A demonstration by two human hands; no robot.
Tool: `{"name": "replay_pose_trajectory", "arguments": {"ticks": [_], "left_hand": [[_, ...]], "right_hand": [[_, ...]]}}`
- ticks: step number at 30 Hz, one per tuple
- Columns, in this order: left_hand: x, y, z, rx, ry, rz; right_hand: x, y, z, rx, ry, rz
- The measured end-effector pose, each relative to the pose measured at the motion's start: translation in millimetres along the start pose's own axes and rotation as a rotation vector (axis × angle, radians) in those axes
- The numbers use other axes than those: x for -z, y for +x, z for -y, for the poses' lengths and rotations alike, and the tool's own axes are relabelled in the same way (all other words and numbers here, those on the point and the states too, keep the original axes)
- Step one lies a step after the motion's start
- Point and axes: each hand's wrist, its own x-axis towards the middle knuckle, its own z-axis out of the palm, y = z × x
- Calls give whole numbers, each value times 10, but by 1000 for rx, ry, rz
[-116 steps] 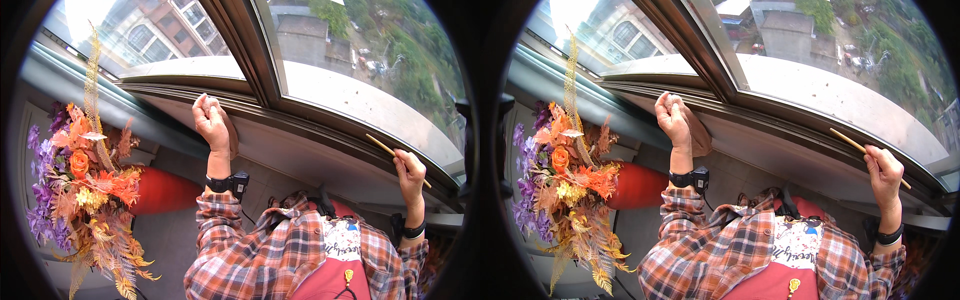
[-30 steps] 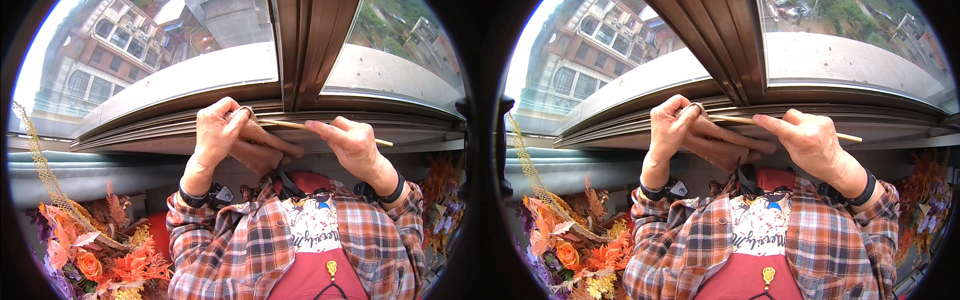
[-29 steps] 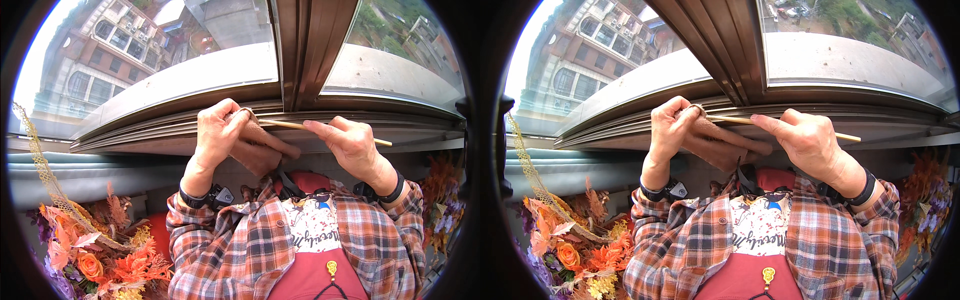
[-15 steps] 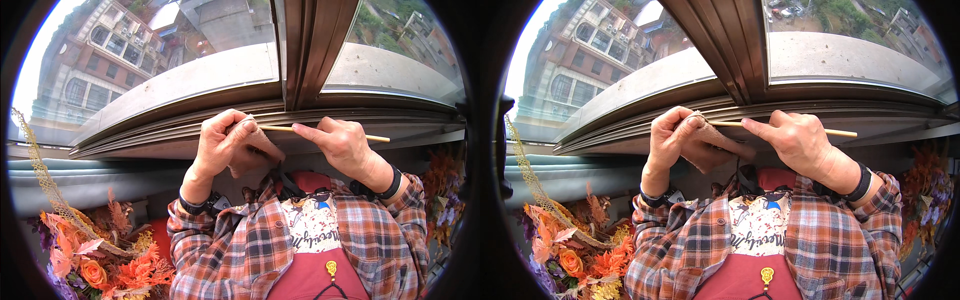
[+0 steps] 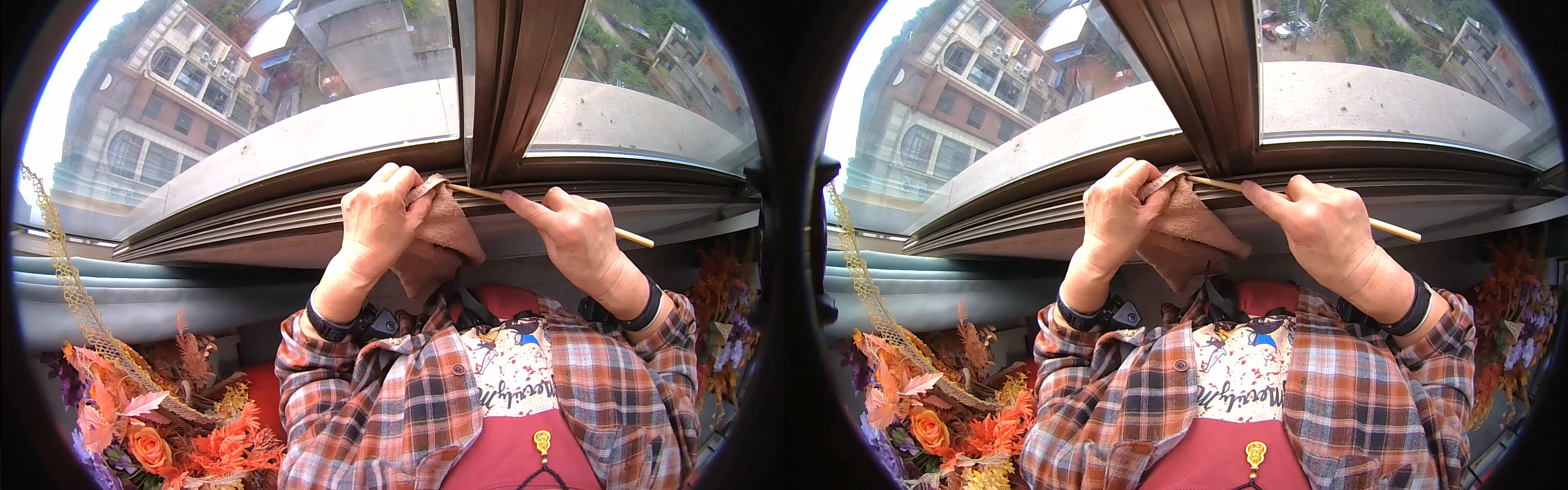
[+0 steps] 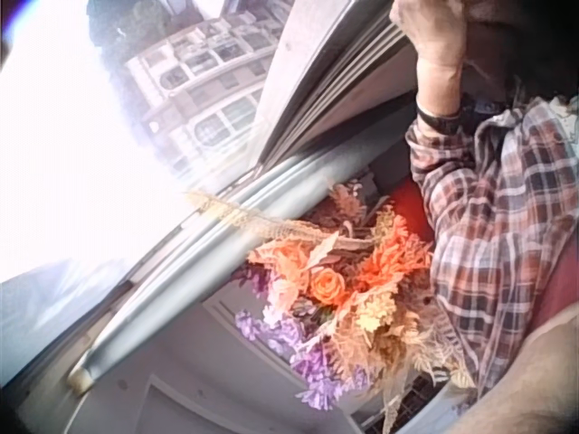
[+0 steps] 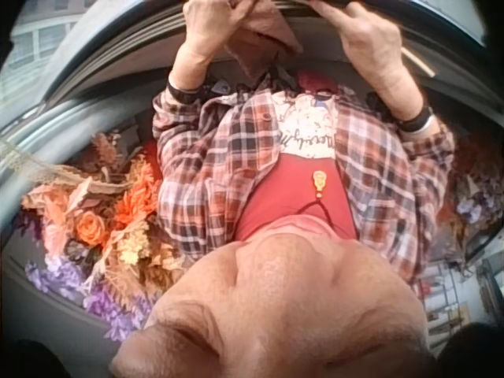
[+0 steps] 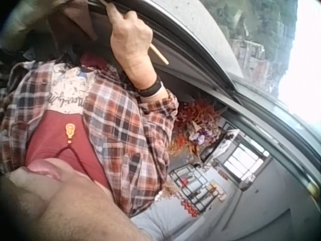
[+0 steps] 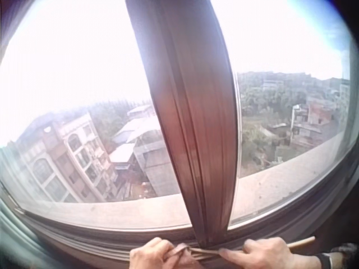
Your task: The person cleans the window frame using a cloth and a thin stick. They wipe the top and side edges of the frame, then use the stick to scrape or reach into narrow crevices while holding the cloth to catch debris.
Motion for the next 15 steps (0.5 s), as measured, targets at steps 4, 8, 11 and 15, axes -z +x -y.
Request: {"name": "replay_pose_trajectory", "arguments": {"ticks": [4, 8, 11, 15], "left_hand": [[-3, 59, 80, 35, -93, 35], [-18, 95, 88, 184, -82, 8], [-35, 85, 64, 170, -65, -26], [-62, 24, 63, 108, -71, -33]], "right_hand": [[196, 124, 79, 47, -109, 6], [355, 253, 181, 115, -228, -88], [324, 372, 224, 165, -257, -3], [305, 441, 259, 227, -266, 102]]}}
